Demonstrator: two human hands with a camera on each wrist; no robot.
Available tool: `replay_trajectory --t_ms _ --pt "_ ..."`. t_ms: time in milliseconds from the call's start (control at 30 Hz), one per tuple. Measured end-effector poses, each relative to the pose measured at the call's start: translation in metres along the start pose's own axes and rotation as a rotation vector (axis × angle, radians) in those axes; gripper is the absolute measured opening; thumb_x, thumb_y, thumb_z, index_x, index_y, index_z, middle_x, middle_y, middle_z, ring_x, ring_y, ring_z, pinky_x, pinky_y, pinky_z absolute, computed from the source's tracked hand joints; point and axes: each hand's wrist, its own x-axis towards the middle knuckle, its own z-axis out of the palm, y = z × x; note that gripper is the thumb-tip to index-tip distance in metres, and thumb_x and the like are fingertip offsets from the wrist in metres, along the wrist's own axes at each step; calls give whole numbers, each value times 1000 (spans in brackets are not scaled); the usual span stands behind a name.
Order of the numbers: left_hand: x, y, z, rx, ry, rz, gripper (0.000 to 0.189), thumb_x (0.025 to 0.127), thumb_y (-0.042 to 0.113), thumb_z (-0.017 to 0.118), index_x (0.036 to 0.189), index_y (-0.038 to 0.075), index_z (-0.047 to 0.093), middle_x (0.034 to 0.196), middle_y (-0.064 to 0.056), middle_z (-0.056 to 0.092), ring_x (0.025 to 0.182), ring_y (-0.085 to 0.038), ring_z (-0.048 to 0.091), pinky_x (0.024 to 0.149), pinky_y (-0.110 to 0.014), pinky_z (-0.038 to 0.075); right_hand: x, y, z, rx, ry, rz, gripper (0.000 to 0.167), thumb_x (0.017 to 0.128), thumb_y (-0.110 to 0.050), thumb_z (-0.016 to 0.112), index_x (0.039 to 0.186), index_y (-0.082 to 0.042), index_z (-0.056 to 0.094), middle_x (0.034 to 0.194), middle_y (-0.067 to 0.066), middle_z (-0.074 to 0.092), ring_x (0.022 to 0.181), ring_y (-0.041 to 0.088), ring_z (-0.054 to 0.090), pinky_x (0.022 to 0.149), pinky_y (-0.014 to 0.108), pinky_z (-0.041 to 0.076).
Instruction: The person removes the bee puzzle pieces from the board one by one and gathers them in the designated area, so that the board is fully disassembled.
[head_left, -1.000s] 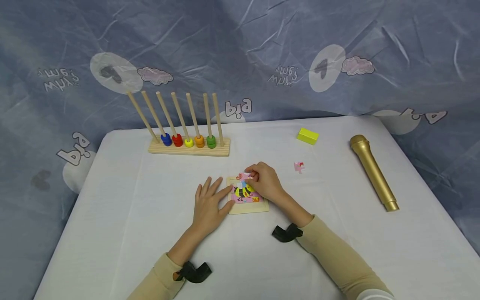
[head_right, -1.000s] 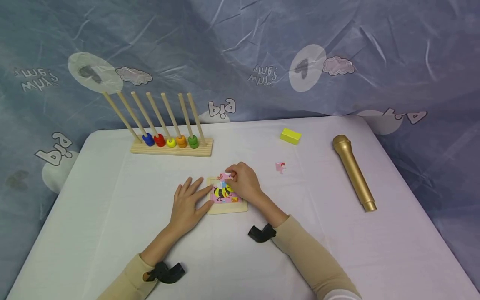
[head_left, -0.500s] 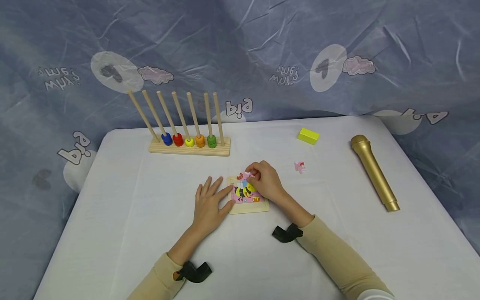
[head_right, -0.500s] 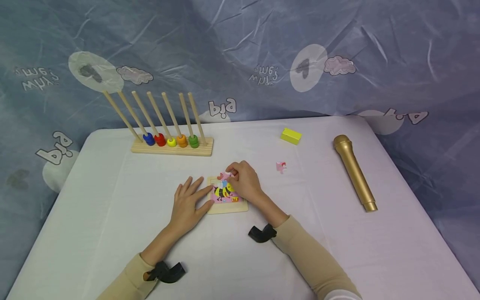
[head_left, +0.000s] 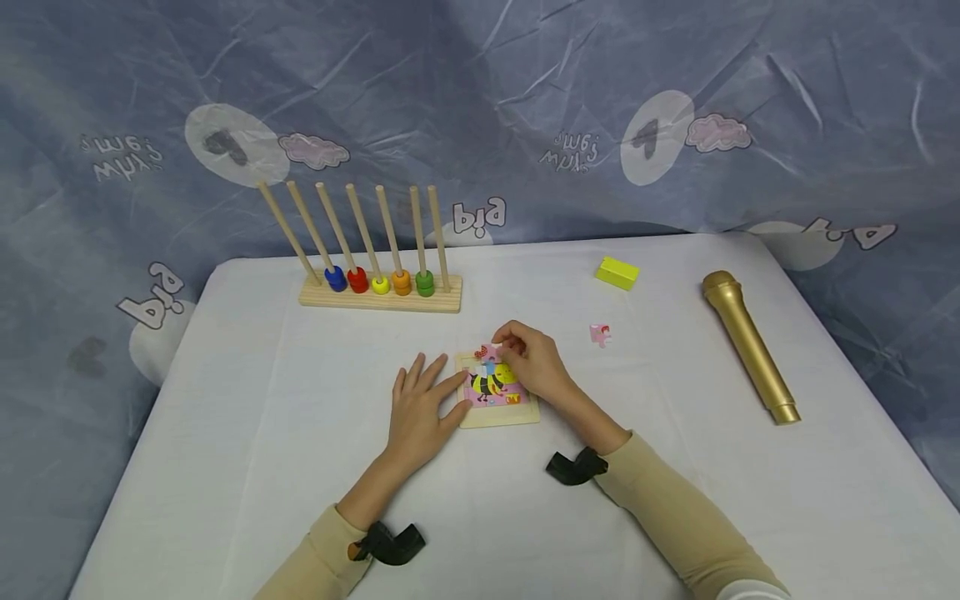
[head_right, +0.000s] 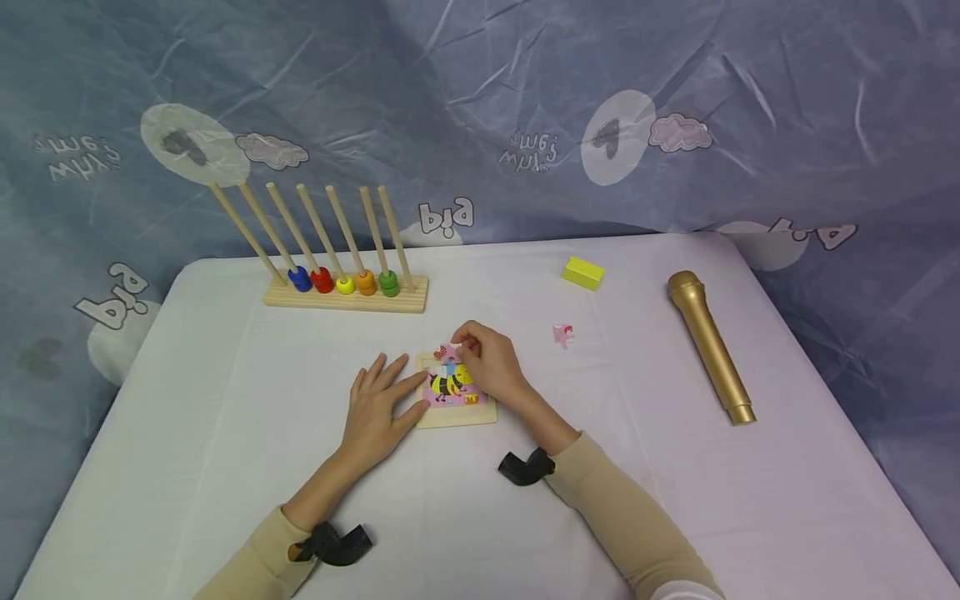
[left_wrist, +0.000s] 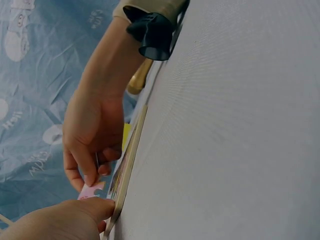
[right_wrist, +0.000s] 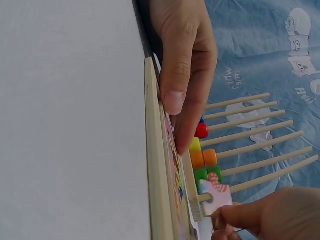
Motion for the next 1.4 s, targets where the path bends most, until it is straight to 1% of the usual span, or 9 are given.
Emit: replay_trajectory --t_ms 167,233,400,533,700,833,933,1300,1400 --pt "0 2 2 2 -7 2 42 86 34 72 126 18 68 146 -16 50 143 -45 30 112 -67 18 -1 -5 -16 52 27 42 12 92 -3 60 100 -7 66 88 9 62 83 21 54 74 28 45" --pt "0 2 3 5 -5 4 42 86 33 72 125 18 68 146 -16 50 143 -45 30 112 -67 18 -1 -5 -24 69 37 60 12 92 -4 59 101 -7 66 91 10 62 86 22 55 75 29 45" --pt "-1 2 2 8 -1 -6 42 86 33 72 125 17 69 146 -16 50 143 -44 30 112 -66 17 -3 7 -51 94 56 105 14 93 -2 59 104 -3 67 94 14 62 83 21 55 67 23 45" --pt "-2 2 0 3 -9 -16 43 86 33 72 125 17 68 146 -16 50 144 -44 29 113 -66 16 -8 25 -79 99 102 154 16 94 -2 59 107 1 66 93 15 59 75 15 54 62 18 46" --pt "-2 2 -2 4 -13 -15 43 86 34 72 126 17 68 147 -16 49 144 -44 28 113 -66 16 -16 50 -116 90 184 211 19 95 -5 60 111 4 65 89 1 59 72 6 53 64 17 49" --pt "-3 0 -1 6 -9 -12 43 86 34 72 126 17 68 147 -16 49 144 -44 28 113 -66 16 -19 65 -137 77 265 247 20 94 -7 61 111 4 66 81 -12 58 72 2 52 64 14 49" --pt "-3 -1 -1 2 4 -5 43 85 33 73 125 17 68 146 -16 49 143 -45 29 112 -66 16 -19 74 -145 68 295 269 22 94 -7 62 111 5 66 78 -15 58 70 0 51 62 14 48" --pt "-3 1 -1 -8 0 -6 43 86 31 73 125 16 68 146 -17 49 143 -45 28 112 -67 16 -21 89 -150 -28 296 318 23 92 -10 66 109 5 68 77 -14 58 66 0 53 57 13 46" --pt "-2 2 -1 -4 -2 -5 42 86 31 73 125 16 68 146 -17 49 143 -45 29 111 -67 16 -21 92 -150 -44 293 334 22 92 -10 66 108 4 69 77 -11 59 65 1 53 56 13 46"
